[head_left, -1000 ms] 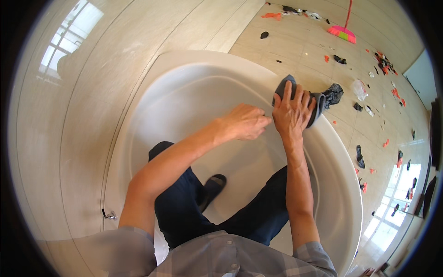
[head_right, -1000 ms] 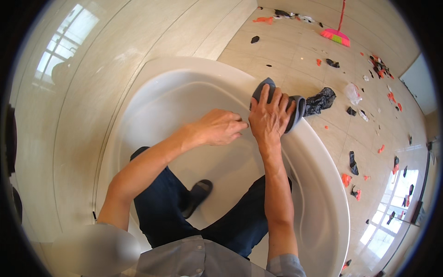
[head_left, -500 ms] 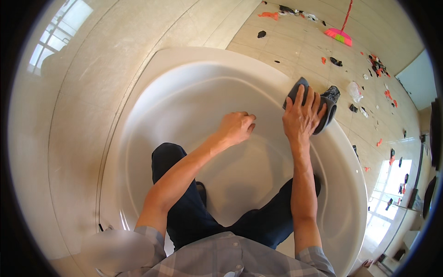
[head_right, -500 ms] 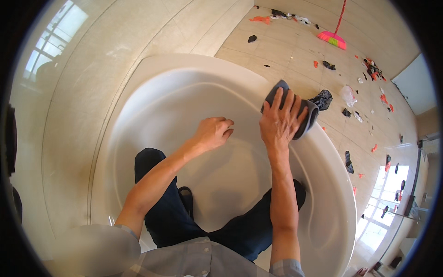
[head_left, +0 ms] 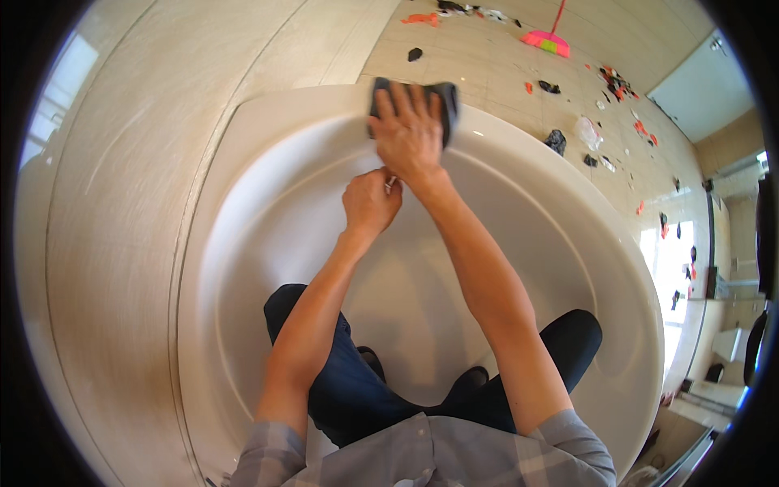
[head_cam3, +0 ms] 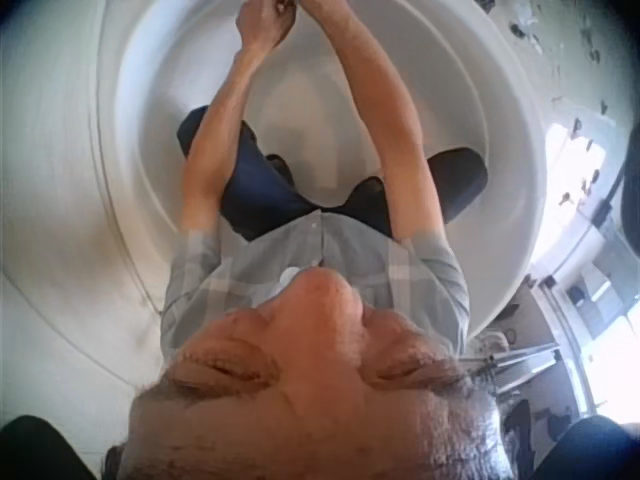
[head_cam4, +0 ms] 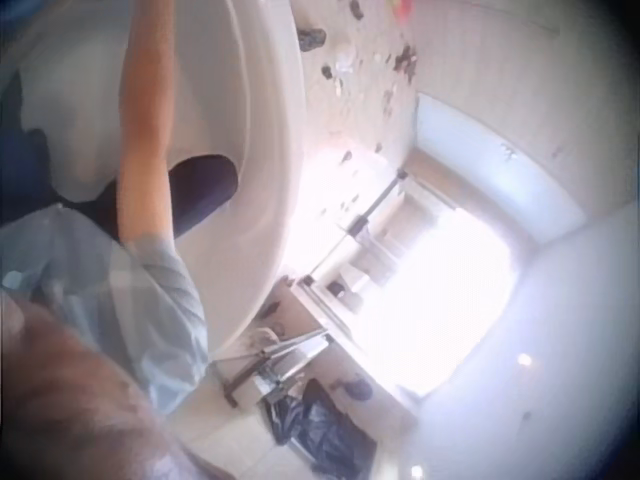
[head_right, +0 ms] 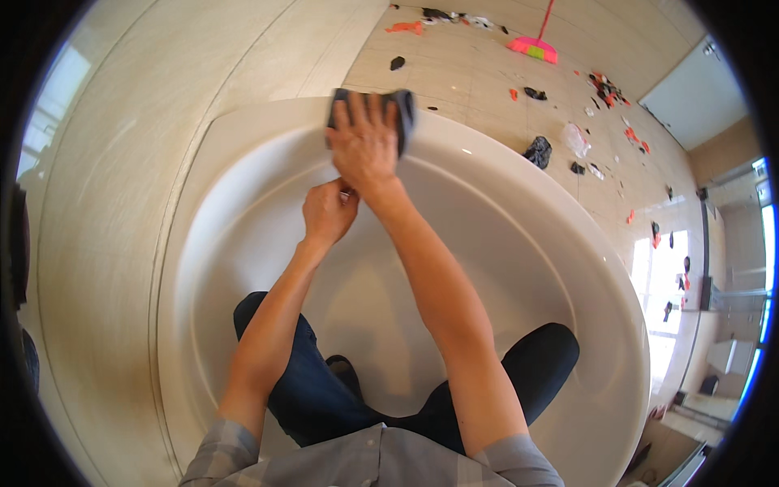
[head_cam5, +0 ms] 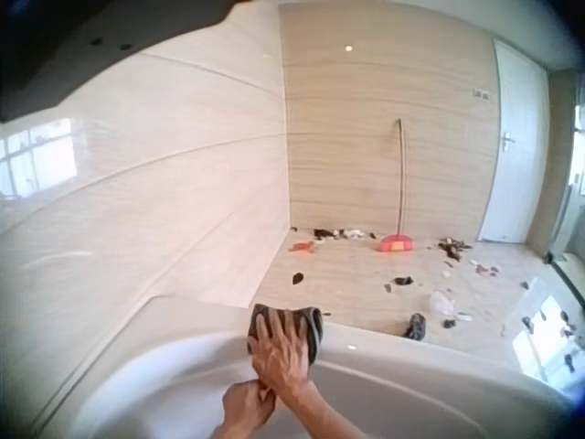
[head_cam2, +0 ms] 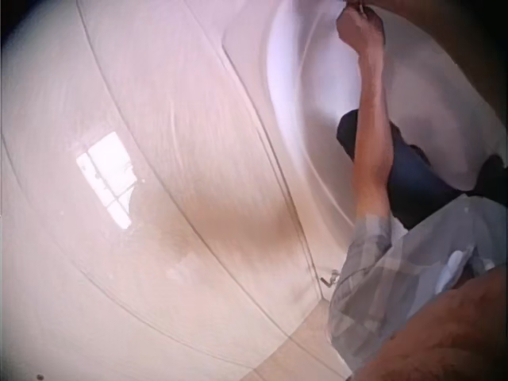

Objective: The person sits inside a white bathtub and wipes the interior surfaces with a dark cloth. They clean the bottom, sides, and the area around the faucet and handles, moving around to reach different sections.

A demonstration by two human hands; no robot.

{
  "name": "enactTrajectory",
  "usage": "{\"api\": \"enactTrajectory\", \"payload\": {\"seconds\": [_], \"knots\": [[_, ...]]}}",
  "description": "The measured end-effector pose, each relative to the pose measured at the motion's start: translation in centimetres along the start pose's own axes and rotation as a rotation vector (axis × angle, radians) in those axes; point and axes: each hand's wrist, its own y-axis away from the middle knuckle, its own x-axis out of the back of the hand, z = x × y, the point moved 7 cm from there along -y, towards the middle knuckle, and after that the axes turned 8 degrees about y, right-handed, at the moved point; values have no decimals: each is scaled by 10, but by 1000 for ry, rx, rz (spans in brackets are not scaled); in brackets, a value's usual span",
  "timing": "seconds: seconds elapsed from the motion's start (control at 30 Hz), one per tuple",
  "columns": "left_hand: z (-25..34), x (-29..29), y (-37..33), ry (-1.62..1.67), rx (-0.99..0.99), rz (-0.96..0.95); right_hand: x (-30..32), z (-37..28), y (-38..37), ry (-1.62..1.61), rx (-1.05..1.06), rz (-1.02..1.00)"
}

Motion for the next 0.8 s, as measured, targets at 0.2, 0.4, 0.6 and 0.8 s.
{"api": "enactTrajectory", "payload": {"seconds": [0.2,0.4,0.6,0.8], "knots": [[-45,21,-9,-59,258,-95,-19,-56,-8,-254,248,32],[-60,13,-8,-26,251,-226,13,4,20,-89,117,54],[-44,5,-2,14,123,-246,80,85,85,236,-88,92],[-29,8,5,17,66,-221,110,115,96,317,-149,165]]}}
